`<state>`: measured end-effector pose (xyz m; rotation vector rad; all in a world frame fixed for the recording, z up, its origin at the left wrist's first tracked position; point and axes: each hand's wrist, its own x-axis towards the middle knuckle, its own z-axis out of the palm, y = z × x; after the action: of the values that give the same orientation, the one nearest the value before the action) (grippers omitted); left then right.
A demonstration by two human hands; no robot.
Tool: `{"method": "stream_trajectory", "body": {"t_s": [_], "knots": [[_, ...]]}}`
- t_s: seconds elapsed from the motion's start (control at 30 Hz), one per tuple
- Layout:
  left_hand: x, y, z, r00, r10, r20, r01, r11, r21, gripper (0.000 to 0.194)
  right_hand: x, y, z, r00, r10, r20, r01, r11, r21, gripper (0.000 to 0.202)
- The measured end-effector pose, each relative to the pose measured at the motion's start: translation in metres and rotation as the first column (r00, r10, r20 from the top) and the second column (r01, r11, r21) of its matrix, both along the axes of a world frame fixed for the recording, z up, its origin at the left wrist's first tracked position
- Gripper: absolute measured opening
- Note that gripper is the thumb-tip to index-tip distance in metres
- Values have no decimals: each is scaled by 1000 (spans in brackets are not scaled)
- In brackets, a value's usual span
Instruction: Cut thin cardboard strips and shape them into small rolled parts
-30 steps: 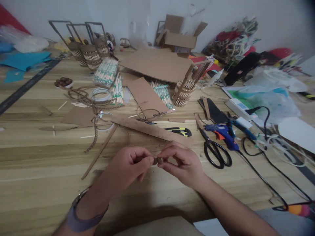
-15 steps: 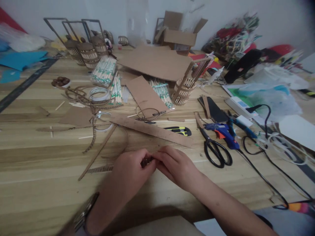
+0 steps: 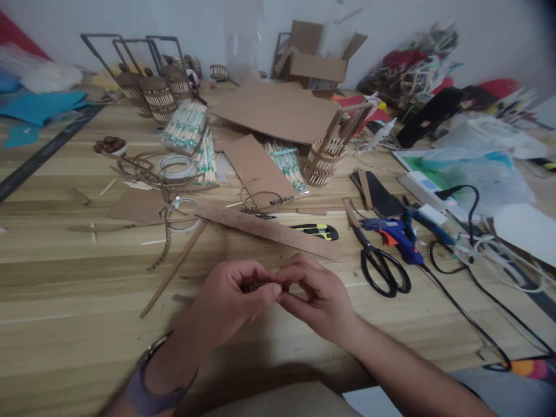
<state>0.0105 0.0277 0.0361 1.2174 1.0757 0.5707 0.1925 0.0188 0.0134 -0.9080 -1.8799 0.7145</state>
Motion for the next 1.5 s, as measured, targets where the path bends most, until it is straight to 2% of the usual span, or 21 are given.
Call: {"method": "stream_trajectory", "body": {"t_s": [0.1,0.17,0.27,0.4,0.57,0.73,0.83,0.9,1.07,1.2,1.33,1.5], "knots": [[-5,4,-4,991,-66,118,74,995,-67,24,0,1,2,998,36,-46,-37,999,-28,4],[-9,7,-4,981,-135,138,149,984,-94,26,1,2,2,997,70,-30,-71,998,0,6],[-14,11,-2,978,-198,64,204,974,-96,25,4,2,1,994,107,33,-108,993,46,7],[-18,12,3,971,-209,-114,202,977,-71,22,7,2,-1,985,116,126,-126,989,74,12],[-14,8,11,935,-144,-324,161,987,26,22,7,2,-4,971,99,216,-126,986,112,14],[-2,2,12,863,-12,-505,148,962,229,27,2,2,-4,909,-35,414,-66,972,227,20],[4,0,11,801,18,-599,170,952,256,22,-1,1,-6,862,-96,498,-60,956,288,26],[6,-1,10,787,24,-617,164,955,247,20,-1,0,-7,850,-109,515,-63,950,305,27],[7,-2,8,848,32,-529,122,960,253,18,1,1,-7,854,-112,508,-74,940,332,25],[7,-2,8,904,29,-426,74,972,225,14,4,1,-8,910,-64,409,-68,951,301,20],[6,-3,8,966,17,-256,16,992,127,15,3,0,-8,984,-19,176,-18,978,209,14],[1,0,-1,997,-49,57,50,999,-9,21,0,0,-2,999,-37,27,35,995,91,10]]}}
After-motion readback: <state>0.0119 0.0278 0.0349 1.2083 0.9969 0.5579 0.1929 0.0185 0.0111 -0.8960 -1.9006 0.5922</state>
